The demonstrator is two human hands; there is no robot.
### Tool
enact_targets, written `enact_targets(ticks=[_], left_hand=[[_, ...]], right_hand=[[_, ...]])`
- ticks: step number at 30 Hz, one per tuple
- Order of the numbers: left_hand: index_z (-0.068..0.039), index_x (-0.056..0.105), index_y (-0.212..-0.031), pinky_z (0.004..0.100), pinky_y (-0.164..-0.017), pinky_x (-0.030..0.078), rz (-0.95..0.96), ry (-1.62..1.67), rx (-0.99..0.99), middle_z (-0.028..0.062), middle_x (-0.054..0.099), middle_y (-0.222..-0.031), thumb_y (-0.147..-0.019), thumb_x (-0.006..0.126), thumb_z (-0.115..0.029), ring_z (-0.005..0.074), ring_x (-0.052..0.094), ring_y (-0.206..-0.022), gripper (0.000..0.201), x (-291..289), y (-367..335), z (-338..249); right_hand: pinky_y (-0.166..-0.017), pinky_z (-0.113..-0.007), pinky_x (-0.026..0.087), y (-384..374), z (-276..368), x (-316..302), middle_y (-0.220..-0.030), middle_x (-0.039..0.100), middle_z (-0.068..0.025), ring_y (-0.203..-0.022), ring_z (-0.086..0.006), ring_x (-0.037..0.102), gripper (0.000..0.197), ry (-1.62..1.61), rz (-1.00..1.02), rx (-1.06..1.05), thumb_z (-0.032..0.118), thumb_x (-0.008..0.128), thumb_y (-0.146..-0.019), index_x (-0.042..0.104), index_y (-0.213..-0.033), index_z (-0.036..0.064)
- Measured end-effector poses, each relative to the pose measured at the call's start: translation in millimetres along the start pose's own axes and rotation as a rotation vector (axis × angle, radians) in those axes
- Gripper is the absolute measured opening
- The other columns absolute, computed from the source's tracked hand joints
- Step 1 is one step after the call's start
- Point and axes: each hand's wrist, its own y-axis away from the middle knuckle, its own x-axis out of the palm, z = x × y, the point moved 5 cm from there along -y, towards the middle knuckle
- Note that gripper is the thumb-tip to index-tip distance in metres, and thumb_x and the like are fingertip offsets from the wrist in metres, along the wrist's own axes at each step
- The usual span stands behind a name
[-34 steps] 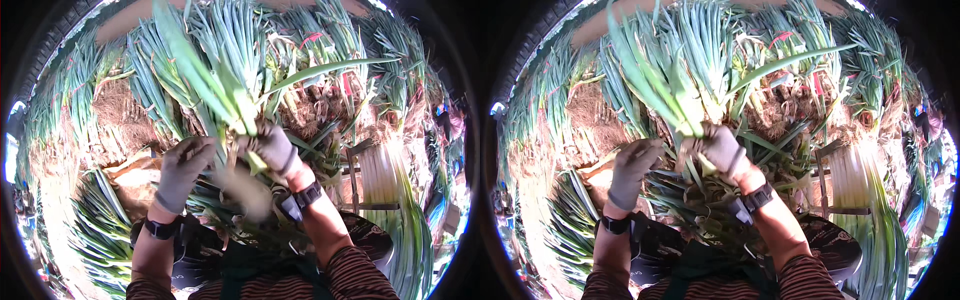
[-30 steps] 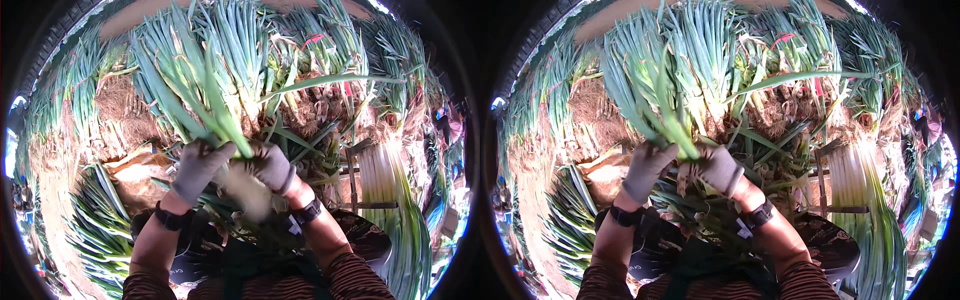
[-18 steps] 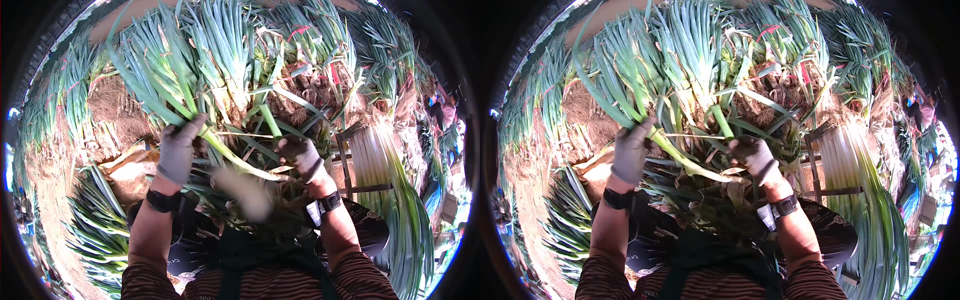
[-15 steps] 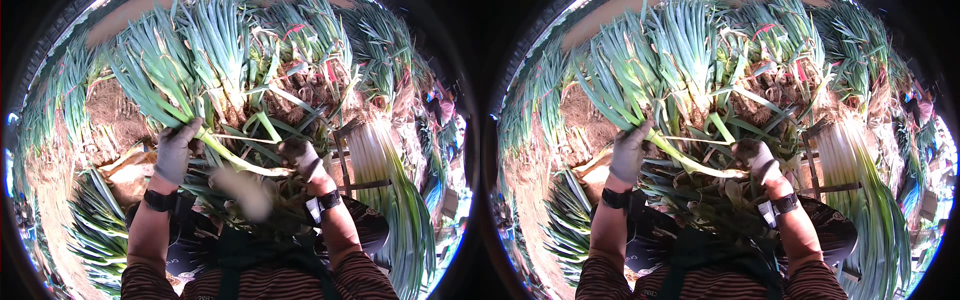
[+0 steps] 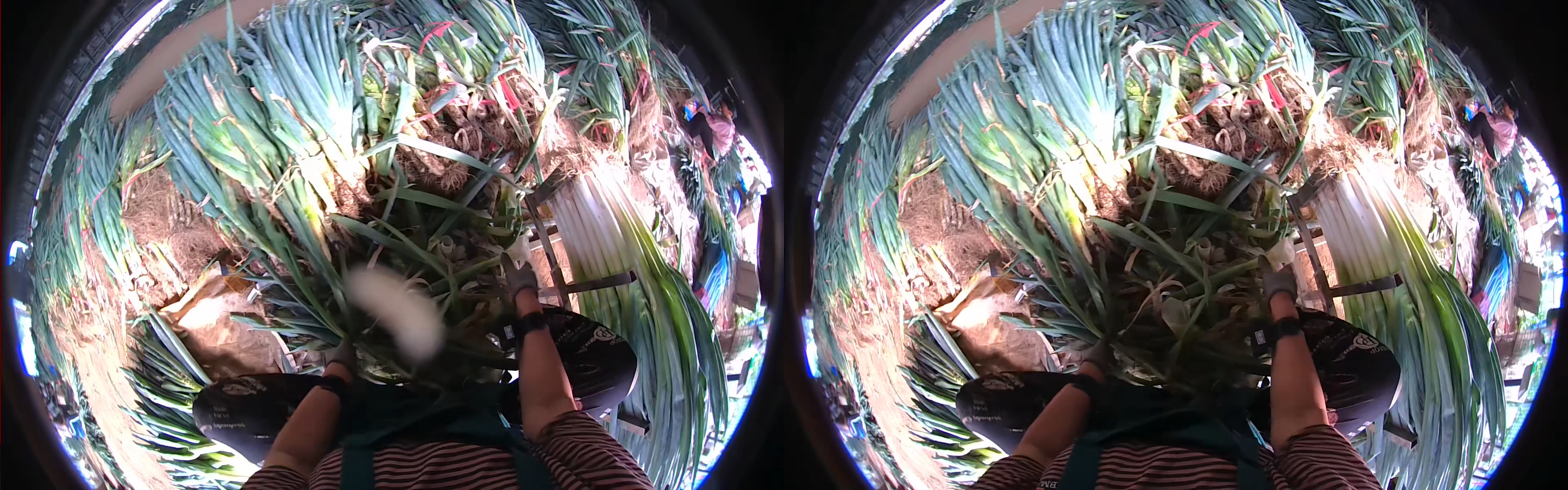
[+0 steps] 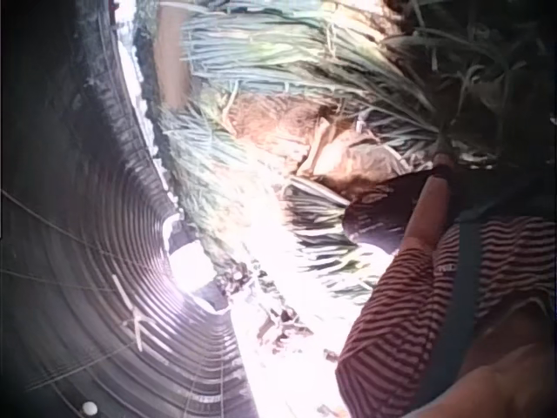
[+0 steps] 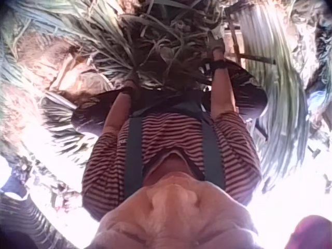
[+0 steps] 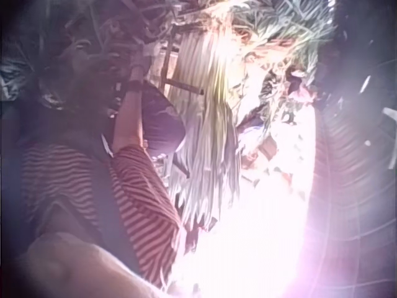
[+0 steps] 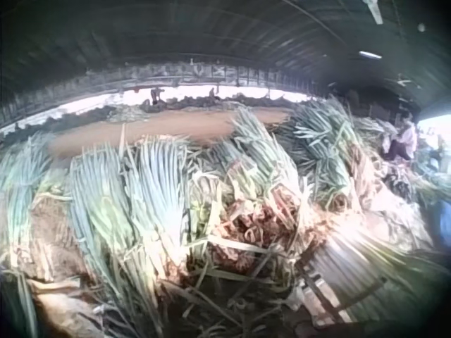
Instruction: The person cleans leeks by hand, shakes them, and places them onto a pile. They then gather a bunch of leeks, tie them together with a red cord, and trim the roots and leaf tips using a large knife.
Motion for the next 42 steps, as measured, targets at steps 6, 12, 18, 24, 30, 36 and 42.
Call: enact_targets(ticks=[6, 12, 18, 24, 30, 36, 42], left_hand=[[-0.018, 0.043, -0.136, 0.0459, -0.098, 0.044, 0.632, 0.701, -0.146, 0.0085, 0.055, -0.127, -0.095, 0.044, -0.052, 0.0286, 0.053, -0.117, 0.053, 159.3, 61.2, -56.2], [-0.012, 0.050, -0.131, 0.0409, -0.101, 0.041, 0.544, 0.677, -0.108, 0.0087, 0.058, -0.126, -0.095, 0.035, -0.057, 0.0254, 0.053, -0.117, 0.059, 150.7, 58.0, -48.7], [-0.016, 0.055, -0.124, 0.0417, -0.103, 0.032, 0.498, 0.556, -0.363, 0.0061, 0.060, -0.122, -0.095, 0.031, -0.059, 0.0228, 0.049, -0.119, 0.057, 169.1, 81.3, -48.7], [-0.013, 0.058, -0.119, 0.0412, -0.094, 0.040, 0.379, 0.531, -0.308, 0.0090, 0.065, -0.107, -0.094, 0.038, -0.055, 0.0275, 0.057, -0.104, 0.054, 148.3, 58.1, -17.9], [-0.014, 0.055, -0.120, 0.0402, -0.093, 0.042, 0.390, 0.618, -0.170, 0.0095, 0.062, -0.112, -0.093, 0.039, -0.054, 0.0272, 0.058, -0.100, 0.051, 134.8, 80.1, -43.7], [-0.014, 0.053, -0.119, 0.0401, -0.084, 0.048, 0.513, 0.836, -0.218, 0.0107, 0.058, -0.115, -0.095, 0.040, -0.047, 0.0261, 0.059, -0.096, 0.043, 117.1, 24.3, -17.6], [-0.013, 0.045, -0.129, 0.0461, -0.099, 0.039, 0.853, 0.704, 0.266, 0.0101, 0.049, -0.131, -0.098, 0.036, -0.043, 0.0257, 0.051, -0.114, 0.044, 33.1, -55.0, 23.4]], right_hand=[[-0.084, -0.037, 0.051, -8.2, -109.8, 35.2, -0.112, 0.063, -0.0130, -0.099, -0.0258, 0.063, 0.063, -0.224, 0.421, 0.300, 0.056, 0.061, -0.084, 0.056, -0.123, 0.0068], [-0.083, -0.034, 0.051, 7.5, -101.7, 79.3, -0.108, 0.065, -0.0109, -0.100, -0.0225, 0.063, 0.067, -0.570, 0.711, 0.542, 0.061, 0.059, -0.082, 0.058, -0.120, 0.0061], [-0.081, -0.032, 0.050, 16.8, -136.6, 82.3, -0.104, 0.067, -0.0088, -0.101, -0.0192, 0.063, 0.071, -0.673, 0.619, 0.669, 0.066, 0.057, -0.081, 0.059, -0.118, 0.0054], [-0.079, -0.030, 0.050, 21.0, -129.2, 86.2, -0.101, 0.068, -0.0073, -0.100, -0.0170, 0.063, 0.072, -0.703, 0.627, 0.665, 0.068, 0.056, -0.081, 0.061, -0.115, 0.0053], [-0.078, -0.030, 0.049, 23.6, -108.6, 85.2, -0.099, 0.067, -0.0065, -0.097, -0.0159, 0.062, 0.069, -0.707, 0.652, 0.589, 0.067, 0.057, -0.082, 0.062, -0.114, 0.0056], [-0.076, -0.029, 0.049, 15.2, -74.8, 67.7, -0.097, 0.067, -0.0056, -0.094, -0.0148, 0.062, 0.067, -0.596, 0.678, 0.341, 0.065, 0.057, -0.082, 0.062, -0.112, 0.0060], [-0.074, -0.029, 0.048, 59.0, 29.8, 99.5, -0.095, 0.066, -0.0048, -0.091, -0.0138, 0.061, 0.064, -0.521, 0.737, 0.005, 0.064, 0.057, -0.083, 0.063, -0.110, 0.0063]])
